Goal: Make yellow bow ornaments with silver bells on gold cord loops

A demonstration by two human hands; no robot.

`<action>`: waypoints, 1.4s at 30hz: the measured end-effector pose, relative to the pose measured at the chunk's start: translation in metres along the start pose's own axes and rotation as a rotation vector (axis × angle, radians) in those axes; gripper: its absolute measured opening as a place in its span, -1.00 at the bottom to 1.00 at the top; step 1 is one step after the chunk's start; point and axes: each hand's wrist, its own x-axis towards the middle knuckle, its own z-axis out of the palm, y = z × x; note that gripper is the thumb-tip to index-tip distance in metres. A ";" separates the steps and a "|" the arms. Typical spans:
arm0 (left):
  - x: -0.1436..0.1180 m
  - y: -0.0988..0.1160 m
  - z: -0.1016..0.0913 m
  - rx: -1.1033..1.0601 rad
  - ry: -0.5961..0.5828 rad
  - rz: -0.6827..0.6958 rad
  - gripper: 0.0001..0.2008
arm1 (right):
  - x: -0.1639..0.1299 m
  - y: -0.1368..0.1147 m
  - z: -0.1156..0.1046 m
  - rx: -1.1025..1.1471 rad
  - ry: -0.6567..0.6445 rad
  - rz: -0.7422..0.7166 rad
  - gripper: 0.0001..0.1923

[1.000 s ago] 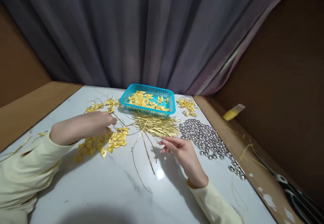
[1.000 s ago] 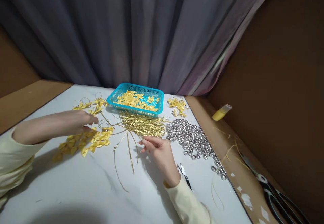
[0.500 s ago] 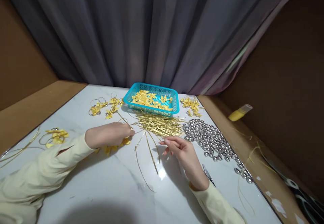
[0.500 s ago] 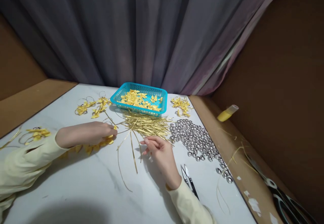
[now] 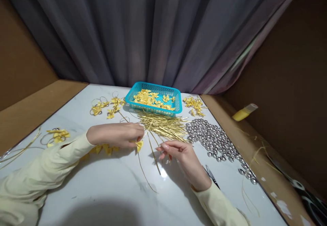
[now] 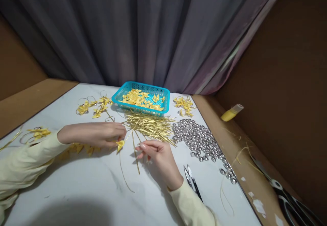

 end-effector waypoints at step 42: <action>0.008 0.035 0.007 -0.505 0.116 0.001 -0.82 | -0.007 0.006 0.015 0.114 0.069 -0.082 -0.80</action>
